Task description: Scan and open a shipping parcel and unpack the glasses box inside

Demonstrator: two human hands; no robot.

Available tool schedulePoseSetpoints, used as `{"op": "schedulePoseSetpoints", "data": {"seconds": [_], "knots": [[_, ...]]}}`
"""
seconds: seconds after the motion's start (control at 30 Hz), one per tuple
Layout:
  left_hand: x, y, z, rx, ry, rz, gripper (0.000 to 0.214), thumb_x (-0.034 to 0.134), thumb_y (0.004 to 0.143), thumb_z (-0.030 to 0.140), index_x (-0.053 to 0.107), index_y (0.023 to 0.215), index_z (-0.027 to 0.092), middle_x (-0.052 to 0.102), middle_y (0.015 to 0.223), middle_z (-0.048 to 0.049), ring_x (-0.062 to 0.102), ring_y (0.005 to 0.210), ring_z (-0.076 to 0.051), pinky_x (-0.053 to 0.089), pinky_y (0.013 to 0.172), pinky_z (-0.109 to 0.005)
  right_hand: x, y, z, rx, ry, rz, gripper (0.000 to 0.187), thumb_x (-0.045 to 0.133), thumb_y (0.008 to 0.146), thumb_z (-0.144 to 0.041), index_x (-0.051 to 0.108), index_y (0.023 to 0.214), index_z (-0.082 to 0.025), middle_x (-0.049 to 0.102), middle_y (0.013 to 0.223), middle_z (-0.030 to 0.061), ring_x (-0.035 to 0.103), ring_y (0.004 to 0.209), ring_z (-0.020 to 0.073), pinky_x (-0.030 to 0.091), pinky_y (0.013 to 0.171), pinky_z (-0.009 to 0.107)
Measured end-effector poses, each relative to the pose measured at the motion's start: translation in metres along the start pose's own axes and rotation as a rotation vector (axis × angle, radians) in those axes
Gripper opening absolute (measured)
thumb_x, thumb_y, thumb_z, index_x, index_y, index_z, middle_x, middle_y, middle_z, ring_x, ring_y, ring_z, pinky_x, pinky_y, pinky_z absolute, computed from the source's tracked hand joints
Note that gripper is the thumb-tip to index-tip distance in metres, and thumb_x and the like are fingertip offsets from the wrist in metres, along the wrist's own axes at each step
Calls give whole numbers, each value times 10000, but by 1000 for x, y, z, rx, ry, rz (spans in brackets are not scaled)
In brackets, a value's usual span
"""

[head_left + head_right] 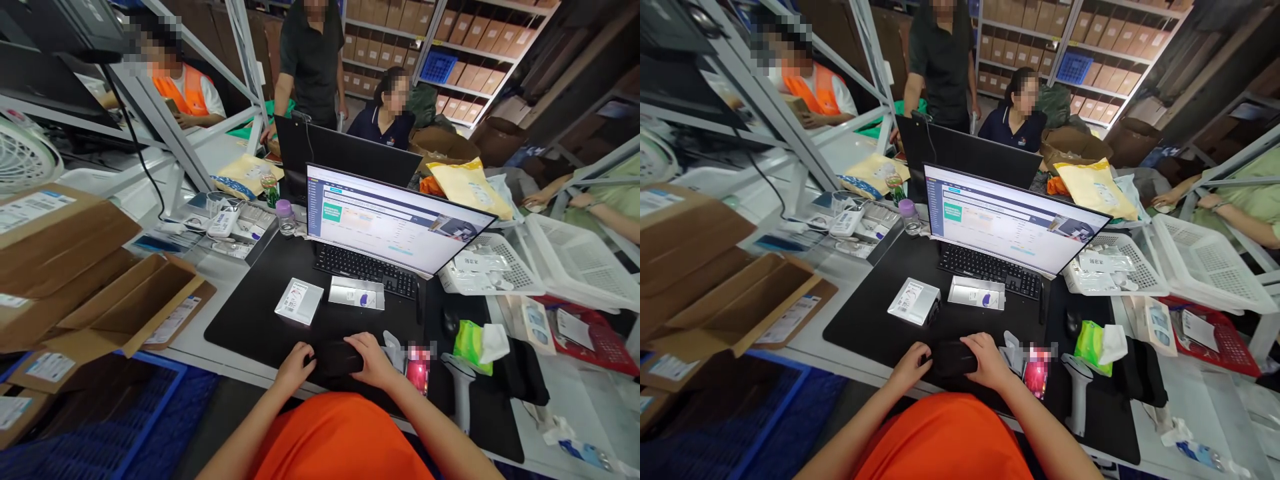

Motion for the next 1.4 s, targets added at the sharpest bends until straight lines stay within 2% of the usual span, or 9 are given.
{"op": "schedulePoseSetpoints", "data": {"seconds": [0.33,0.57,0.77,0.87,0.97,1.03,1.1,1.27,1.4], "knots": [[-26,-13,20,-43,316,-36,317,365,1014,305,665,970,213,675,1042,-61,679,906,-208,454,703,-277,3,9,-2,52,-36,-10,882,828,653,-270,468,1457,-232,563,1364,105,496,1204,286,370,1073,434],[-22,-24,82,141,458,-90,424,255,1030,260,673,1013,193,696,1017,-96,700,891,-220,508,729,-300,23,21,-9,86,-86,-30,891,836,673,-255,459,1479,-221,569,1363,128,503,1194,309,391,1052,462],[-7,-2,123,349,473,-200,321,402,976,234,686,1107,159,727,1080,-154,715,926,-299,555,801,-406,33,18,-13,52,-65,-9,837,795,756,-404,441,1500,-258,592,1386,92,504,1244,280,313,1135,469],[-13,-4,116,391,436,-220,272,446,964,250,701,1044,203,744,1049,-100,713,938,-271,565,828,-385,35,18,-17,17,-23,14,651,675,869,-419,453,1480,-387,592,1424,13,498,1282,258,216,1188,514],[-21,-7,94,400,253,-91,253,514,929,255,683,1116,275,709,1170,-61,659,1110,-249,531,988,-391,32,25,-23,18,11,65,467,579,943,-364,535,1402,-440,594,1436,-21,513,1280,245,219,1181,547],[-20,-5,72,382,56,43,516,676,806,271,598,1314,322,591,1401,-74,530,1322,-289,445,1130,-445,28,29,-27,5,24,94,418,538,971,-351,560,1379,-439,603,1432,-18,524,1279,235,251,1170,551],[-9,4,48,355,-72,103,708,697,764,250,499,1438,343,460,1539,-76,430,1419,-294,374,1192,-467,23,31,-31,-3,51,136,387,472,1003,-317,585,1359,-419,613,1427,-6,534,1284,221,287,1163,545],[17,33,10,365,-101,-26,670,692,777,397,523,1425,419,521,1490,-80,455,1404,-317,353,1196,-489,10,13,-12,7,66,228,378,542,951,-290,653,1294,-403,582,1464,12,557,1302,282,313,1165,627],[6,33,8,329,-71,-33,639,762,755,466,585,1367,420,638,1314,-98,584,1269,-322,458,1111,-471,-1,-31,41,362,171,455,292,562,898,-430,769,1105,-422,712,1277,44,668,1151,367,496,1028,643]]}}
Point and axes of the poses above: each hand's wrist, its own y-axis towards the middle knuckle, its own x-axis out of the palm, z = x × y, the point moved 5 cm from there along y, towards the middle knuckle
